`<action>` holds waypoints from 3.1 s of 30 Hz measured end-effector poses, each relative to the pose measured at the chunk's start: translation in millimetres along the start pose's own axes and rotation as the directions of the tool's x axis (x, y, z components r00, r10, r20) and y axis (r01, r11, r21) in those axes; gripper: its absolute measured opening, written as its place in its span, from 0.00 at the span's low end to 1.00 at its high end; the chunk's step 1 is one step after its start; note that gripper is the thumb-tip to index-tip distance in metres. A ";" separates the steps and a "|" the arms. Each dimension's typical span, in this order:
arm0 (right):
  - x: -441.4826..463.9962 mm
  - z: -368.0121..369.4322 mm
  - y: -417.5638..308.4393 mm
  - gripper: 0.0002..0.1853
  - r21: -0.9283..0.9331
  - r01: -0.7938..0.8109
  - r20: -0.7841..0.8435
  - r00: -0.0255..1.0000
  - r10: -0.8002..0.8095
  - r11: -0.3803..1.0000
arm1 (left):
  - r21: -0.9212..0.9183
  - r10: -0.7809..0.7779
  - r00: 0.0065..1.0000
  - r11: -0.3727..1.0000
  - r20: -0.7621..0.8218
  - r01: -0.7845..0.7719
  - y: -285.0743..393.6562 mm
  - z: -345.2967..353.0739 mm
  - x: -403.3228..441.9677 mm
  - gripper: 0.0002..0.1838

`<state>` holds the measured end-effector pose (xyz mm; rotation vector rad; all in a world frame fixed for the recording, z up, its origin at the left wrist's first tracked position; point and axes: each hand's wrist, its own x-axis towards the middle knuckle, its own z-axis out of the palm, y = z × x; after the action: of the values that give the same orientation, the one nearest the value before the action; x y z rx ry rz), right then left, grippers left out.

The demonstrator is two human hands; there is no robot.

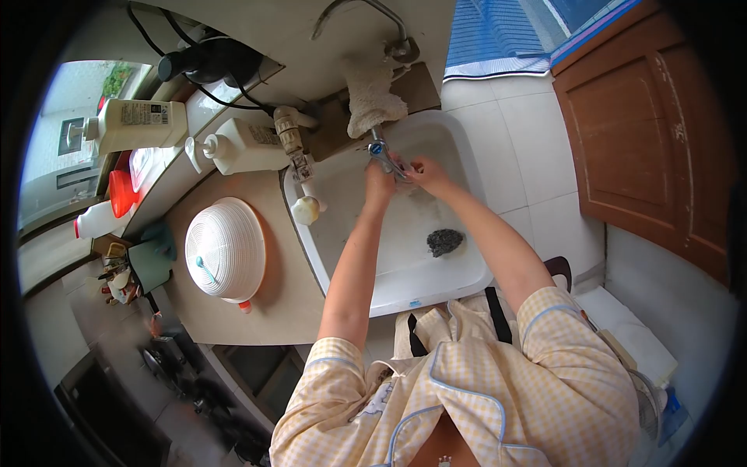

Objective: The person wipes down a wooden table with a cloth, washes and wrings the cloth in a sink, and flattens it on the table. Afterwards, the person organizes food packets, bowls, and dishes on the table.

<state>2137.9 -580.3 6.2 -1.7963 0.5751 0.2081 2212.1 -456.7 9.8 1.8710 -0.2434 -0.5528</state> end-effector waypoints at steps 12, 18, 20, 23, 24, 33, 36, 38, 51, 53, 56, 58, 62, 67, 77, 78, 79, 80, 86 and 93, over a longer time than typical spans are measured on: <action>-9.7 -21.8 -20.1 0.25 -0.516 0.471 0.027 0.844 -0.536 0.715 | 0.194 0.032 0.966 0.977 0.258 -0.084 35.0 -13.2 -0.5 0.13; -7.6 -43.8 -31.3 0.11 -0.658 0.207 0.326 0.945 0.026 0.724 | 0.354 -0.143 0.948 0.934 0.286 0.034 21.2 -32.4 12.6 0.16; -7.6 -42.8 -23.3 0.10 -0.760 0.226 0.058 0.957 -0.283 0.609 | 0.415 0.002 0.931 0.895 0.366 -0.165 11.2 -34.2 13.8 0.19; -9.6 -46.8 -37.3 0.09 -0.498 0.236 -0.093 0.942 -0.322 0.834 | 0.597 0.035 0.914 0.747 0.405 -0.293 33.5 -37.0 -1.7 0.21; -13.3 -47.6 -45.5 0.09 -0.501 0.235 -0.096 0.942 -0.323 0.833 | 0.650 -0.013 0.905 0.701 0.424 -0.295 33.3 -35.0 -2.7 0.20; -31.2 -28.6 -47.0 0.09 0.946 -0.109 0.115 0.993 -0.001 0.307 | 0.352 0.157 0.927 0.893 0.341 -0.281 14.7 -12.8 9.1 0.21; -25.6 -30.1 -18.7 0.10 0.996 -0.035 0.027 0.994 0.103 0.085 | -0.035 -0.041 0.976 0.998 0.212 0.049 3.1 -13.0 4.4 0.17; -26.8 -27.8 -13.0 0.13 0.943 -0.098 -0.049 0.904 0.424 0.318 | -0.209 -0.078 0.996 0.974 0.035 0.084 -7.8 -16.1 3.9 0.16; 2.6 33.4 -42.1 0.15 0.837 -0.505 0.395 0.825 0.405 0.212 | -0.093 0.280 0.959 0.955 -0.043 -0.283 -2.6 -15.5 -19.5 0.20; 2.9 31.9 -41.4 0.17 0.769 -0.587 0.514 0.803 0.302 0.252 | -0.435 -0.005 0.993 0.899 0.121 0.057 7.3 -8.8 -20.5 0.21; -2.1 30.8 -56.1 0.22 0.731 -0.576 0.418 0.802 0.426 0.365 | -0.588 -0.190 0.977 0.781 0.093 0.208 21.8 1.2 -16.6 0.21; 4.2 41.1 -46.8 0.26 0.726 -0.527 0.297 0.819 0.490 0.441 | -0.596 -0.364 0.921 0.713 0.138 0.371 21.2 4.0 -14.1 0.13; 5.8 48.7 -28.1 0.21 0.255 -0.359 -0.208 0.887 0.413 0.898 | -0.726 -0.354 0.935 0.644 -0.001 0.243 8.2 22.0 -11.1 0.10; -9.9 37.0 -42.4 0.23 0.086 -0.218 -0.263 0.936 0.233 0.972 | -0.795 -0.490 0.869 0.502 0.061 0.339 18.7 24.3 -11.5 0.06; -17.6 23.9 -42.3 0.22 0.272 -0.160 -0.180 0.960 0.214 0.949 | -0.817 -0.418 0.856 0.348 0.303 0.459 -41.0 34.6 25.1 0.12; -20.1 18.4 -45.8 0.22 0.261 -0.154 -0.177 0.963 0.204 0.953 | -0.747 -0.466 0.826 0.413 0.317 0.520 -29.5 30.3 21.6 0.12; -23.4 10.0 -51.2 0.21 0.356 -0.309 -0.045 0.937 0.346 0.882 | -0.670 -0.514 0.795 0.469 0.323 0.575 -21.2 26.7 18.9 0.14; -26.7 1.5 -57.0 0.20 0.423 -0.459 0.096 0.880 0.466 0.781 | -0.682 -0.504 0.803 0.467 0.317 0.562 -12.2 23.4 15.9 0.14; -54.6 -28.6 -45.3 0.21 0.044 0.263 -0.171 0.952 -0.252 0.964 | -0.816 -0.339 0.843 0.270 0.417 0.512 -20.4 14.4 12.8 0.14; -103.9 -47.8 -153.4 0.22 -0.156 0.317 0.016 0.948 -0.318 0.936 | -0.904 -0.416 0.885 0.262 0.209 0.336 5.4 -1.4 -25.1 0.13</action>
<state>2115.1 -566.0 195.7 -2.0157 0.2730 0.0221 2191.6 -446.9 21.7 0.7447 0.5444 -0.7349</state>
